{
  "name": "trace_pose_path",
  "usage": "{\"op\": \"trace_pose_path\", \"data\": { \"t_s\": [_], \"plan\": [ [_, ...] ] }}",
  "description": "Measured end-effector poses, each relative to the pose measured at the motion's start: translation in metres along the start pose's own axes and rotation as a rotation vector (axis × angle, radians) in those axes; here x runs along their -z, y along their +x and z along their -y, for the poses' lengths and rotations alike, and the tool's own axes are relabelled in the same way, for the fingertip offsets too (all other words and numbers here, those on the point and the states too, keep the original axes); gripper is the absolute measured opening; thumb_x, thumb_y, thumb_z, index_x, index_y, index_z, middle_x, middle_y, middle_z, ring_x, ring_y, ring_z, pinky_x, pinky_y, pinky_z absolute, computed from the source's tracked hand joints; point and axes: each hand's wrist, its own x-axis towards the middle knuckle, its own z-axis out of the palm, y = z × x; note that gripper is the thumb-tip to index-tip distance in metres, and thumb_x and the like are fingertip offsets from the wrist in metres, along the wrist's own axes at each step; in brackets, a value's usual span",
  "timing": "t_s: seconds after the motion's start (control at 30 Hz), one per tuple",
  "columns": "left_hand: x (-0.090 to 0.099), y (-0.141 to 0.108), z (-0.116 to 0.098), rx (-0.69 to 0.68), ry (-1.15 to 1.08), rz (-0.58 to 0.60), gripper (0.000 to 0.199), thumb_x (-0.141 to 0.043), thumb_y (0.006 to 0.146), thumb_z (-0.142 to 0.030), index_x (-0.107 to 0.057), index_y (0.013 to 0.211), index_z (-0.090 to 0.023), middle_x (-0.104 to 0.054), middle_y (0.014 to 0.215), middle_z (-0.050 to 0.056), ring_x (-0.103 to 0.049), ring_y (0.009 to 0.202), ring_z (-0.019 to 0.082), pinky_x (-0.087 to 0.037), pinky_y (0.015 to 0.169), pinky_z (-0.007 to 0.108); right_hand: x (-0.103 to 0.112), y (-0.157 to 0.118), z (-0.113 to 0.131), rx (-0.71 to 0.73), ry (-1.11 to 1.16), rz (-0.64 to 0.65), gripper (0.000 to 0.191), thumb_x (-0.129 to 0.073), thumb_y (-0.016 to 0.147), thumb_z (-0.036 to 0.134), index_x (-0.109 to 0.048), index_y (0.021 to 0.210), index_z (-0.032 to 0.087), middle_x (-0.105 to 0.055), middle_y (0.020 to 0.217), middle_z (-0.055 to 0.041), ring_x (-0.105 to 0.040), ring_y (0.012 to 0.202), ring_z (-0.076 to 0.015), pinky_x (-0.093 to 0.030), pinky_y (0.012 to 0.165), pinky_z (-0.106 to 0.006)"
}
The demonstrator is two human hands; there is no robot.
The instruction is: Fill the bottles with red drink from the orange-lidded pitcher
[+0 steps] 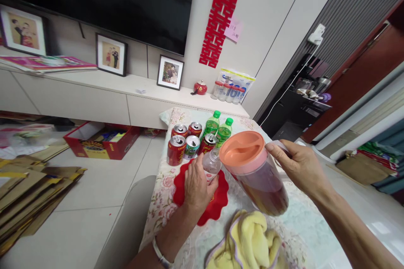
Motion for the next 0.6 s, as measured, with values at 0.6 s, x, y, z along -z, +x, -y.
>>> {"op": "trace_pose_path", "data": {
  "t_s": [0.6],
  "plan": [
    [0.0028,0.0006,-0.0009,-0.016,0.008,-0.003,0.074,-0.072,0.077,-0.022,-0.036,0.141,-0.008,-0.065,0.123,0.018,-0.064,0.111,0.034,-0.051,0.091,0.045,0.0015,-0.0002,0.0030,-0.116,0.032,0.058,0.067,-0.047,0.076,0.087,-0.044,0.062,0.021,-0.033,0.058,0.0031,-0.032,0.057,-0.0134,-0.026,0.053,-0.026]
  ]
}}
